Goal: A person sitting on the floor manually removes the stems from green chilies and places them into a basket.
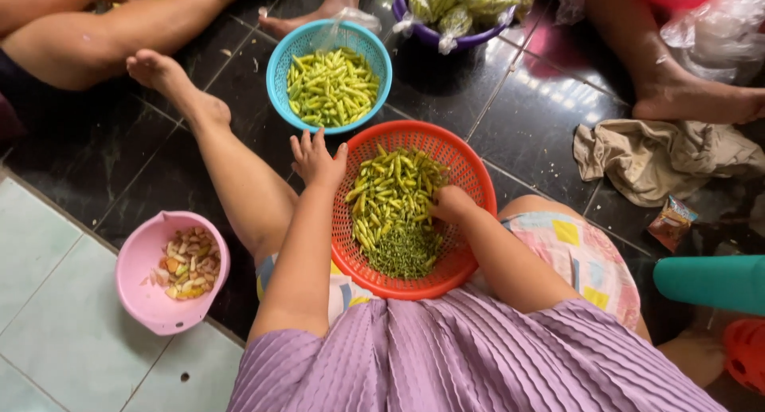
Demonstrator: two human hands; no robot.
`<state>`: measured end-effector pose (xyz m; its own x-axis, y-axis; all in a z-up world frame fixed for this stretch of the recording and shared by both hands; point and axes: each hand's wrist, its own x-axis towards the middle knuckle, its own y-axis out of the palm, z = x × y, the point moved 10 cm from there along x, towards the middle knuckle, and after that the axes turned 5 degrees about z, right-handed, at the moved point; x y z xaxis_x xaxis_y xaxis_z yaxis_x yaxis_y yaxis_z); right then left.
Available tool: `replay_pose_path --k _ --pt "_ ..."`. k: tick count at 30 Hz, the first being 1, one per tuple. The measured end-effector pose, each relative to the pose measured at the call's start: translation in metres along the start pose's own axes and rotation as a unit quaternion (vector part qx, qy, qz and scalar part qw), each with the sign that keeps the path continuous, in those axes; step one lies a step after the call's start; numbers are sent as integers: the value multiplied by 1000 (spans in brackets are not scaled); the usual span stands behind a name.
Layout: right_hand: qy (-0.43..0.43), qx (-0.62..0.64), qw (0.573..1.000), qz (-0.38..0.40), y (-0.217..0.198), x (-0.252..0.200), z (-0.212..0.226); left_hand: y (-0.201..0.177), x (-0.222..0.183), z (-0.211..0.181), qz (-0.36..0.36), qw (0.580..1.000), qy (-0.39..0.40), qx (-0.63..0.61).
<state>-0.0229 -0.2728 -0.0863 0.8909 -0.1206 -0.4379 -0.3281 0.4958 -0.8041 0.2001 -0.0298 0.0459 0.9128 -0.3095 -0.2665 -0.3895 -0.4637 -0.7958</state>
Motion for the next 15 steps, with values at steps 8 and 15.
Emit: replay_pose_path --k 8,15 --pt "-9 19 999 24 -1 -7 11 25 102 60 -83 951 -196 -226" --pt "-11 14 998 64 24 7 6 69 129 102 -92 808 -262 -519"
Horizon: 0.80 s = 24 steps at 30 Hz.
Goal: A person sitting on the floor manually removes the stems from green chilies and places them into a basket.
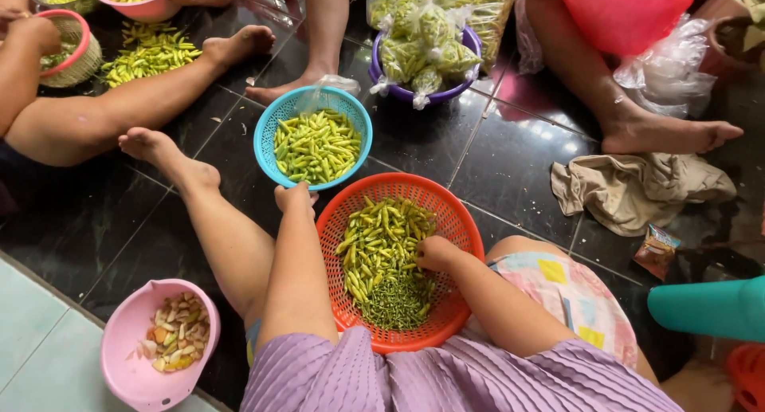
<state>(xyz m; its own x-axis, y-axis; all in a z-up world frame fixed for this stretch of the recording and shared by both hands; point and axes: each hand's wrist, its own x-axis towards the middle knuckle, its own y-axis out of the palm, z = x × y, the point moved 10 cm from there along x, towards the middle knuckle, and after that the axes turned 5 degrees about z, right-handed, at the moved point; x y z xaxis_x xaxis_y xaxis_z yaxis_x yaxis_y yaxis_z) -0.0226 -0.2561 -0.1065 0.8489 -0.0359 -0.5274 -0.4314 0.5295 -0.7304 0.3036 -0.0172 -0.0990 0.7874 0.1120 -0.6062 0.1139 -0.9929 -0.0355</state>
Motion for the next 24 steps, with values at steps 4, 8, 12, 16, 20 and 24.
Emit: replay_pose_path --k 4,8,12,16,20,24 --pt "8 14 1000 4 -2 -2 5 -6 4 3 -29 998 -36 -49" --pt "2 35 999 11 -8 -8 10 1 -37 -18 -35 991 -24 -130" --pt "0 63 998 27 -9 -10 17 3 -48 -32 -25 986 14 -162" --pt "-11 50 998 47 -13 -11 26 6 -62 -41 10 987 50 -149" --pt "-6 63 996 57 -23 -19 34 43 -99 -66 100 988 74 -86" --pt "-3 65 995 75 -24 -20 37 114 -156 -81 190 975 109 -26"
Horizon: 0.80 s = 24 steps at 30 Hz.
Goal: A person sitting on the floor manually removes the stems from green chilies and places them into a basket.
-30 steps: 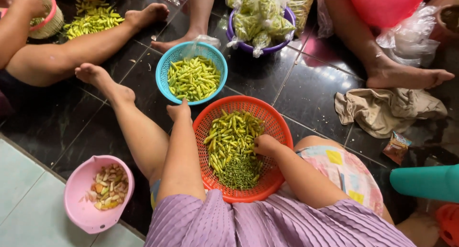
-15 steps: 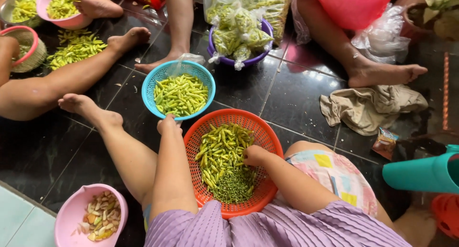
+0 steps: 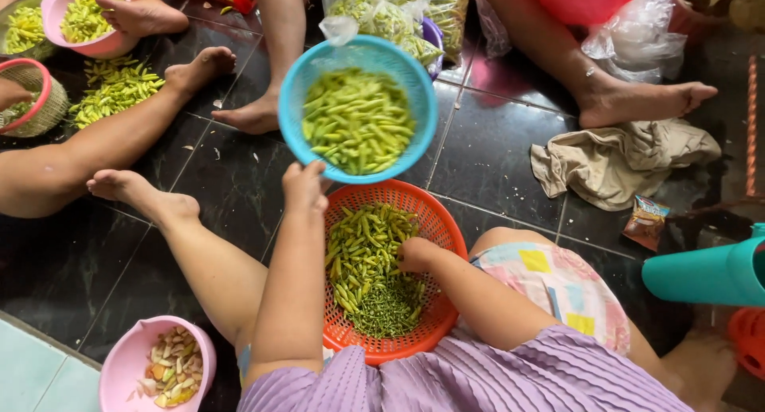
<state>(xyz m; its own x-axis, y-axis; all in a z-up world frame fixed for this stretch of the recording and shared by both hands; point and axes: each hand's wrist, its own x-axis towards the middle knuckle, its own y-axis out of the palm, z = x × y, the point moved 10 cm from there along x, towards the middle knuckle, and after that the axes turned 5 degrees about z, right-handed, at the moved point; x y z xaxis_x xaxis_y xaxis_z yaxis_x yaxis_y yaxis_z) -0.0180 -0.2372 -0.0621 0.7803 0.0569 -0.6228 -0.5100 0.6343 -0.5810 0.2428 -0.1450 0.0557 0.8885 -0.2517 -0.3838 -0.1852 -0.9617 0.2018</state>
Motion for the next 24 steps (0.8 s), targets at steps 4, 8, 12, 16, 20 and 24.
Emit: replay_pose_path --k 4,8,12,16,20,24 --pt "8 -8 1000 12 9 6 -5 83 -12 53 53 996 -36 55" --pt "25 7 999 27 -5 -24 -5 156 -35 136 100 985 -96 107" --pt "26 -14 999 13 -26 -47 21 184 -62 192 105 975 -149 127" --pt "16 -29 999 6 -30 -58 38 193 -76 193 124 941 -134 285" --pt "2 -55 998 -6 -33 -51 47 191 -92 174 206 928 -179 252" --pt "-5 -82 997 -16 -22 -35 39 203 -113 194 306 894 -249 214"
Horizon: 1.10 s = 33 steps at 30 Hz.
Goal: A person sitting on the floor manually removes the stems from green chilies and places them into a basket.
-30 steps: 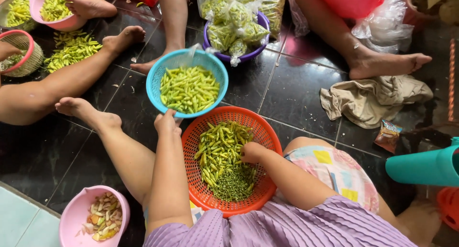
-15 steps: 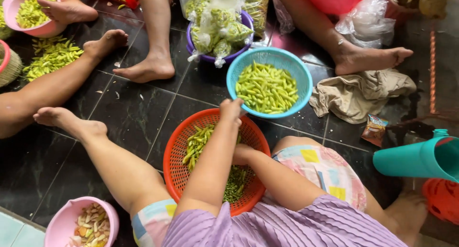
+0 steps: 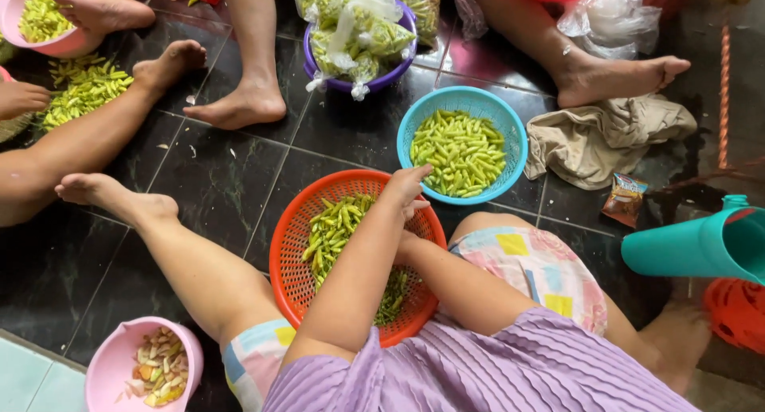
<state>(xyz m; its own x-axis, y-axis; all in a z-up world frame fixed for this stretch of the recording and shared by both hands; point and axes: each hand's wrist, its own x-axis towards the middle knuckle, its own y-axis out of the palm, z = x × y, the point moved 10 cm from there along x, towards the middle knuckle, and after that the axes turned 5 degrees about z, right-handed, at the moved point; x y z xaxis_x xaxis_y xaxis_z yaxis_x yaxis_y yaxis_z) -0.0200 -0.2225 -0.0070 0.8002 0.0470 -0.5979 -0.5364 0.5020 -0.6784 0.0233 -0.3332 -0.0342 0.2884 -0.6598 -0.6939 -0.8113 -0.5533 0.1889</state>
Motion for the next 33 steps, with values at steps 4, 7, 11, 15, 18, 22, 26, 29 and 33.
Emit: replay_pose_path --k 4,7,11,15,18,22,26,29,33 --pt "-9 -33 999 -11 31 33 -31 17 -141 -63 20 991 129 30" --pt "-15 -53 998 -13 45 59 -45 -30 -170 -74 -56 928 340 145" --pt "2 125 983 -132 -59 -33 -24 -141 -225 -35 -260 880 376 131" --pt "133 158 901 -381 -113 -53 -127 -231 -282 25 -429 801 365 200" --pt "193 196 930 -245 -80 -35 -153 -263 -274 72 -448 824 295 182" --pt "190 189 949 -167 -95 -66 -107 -258 -272 79 -453 795 349 204" --pt "186 215 943 -175 -102 -71 -112 -232 -279 62 -428 772 394 254" --pt "140 172 954 -203 -126 -92 -73 -209 -293 53 -395 782 407 258" --pt "-46 117 977 -169 -102 -113 26 -178 -263 74 -282 857 387 190"
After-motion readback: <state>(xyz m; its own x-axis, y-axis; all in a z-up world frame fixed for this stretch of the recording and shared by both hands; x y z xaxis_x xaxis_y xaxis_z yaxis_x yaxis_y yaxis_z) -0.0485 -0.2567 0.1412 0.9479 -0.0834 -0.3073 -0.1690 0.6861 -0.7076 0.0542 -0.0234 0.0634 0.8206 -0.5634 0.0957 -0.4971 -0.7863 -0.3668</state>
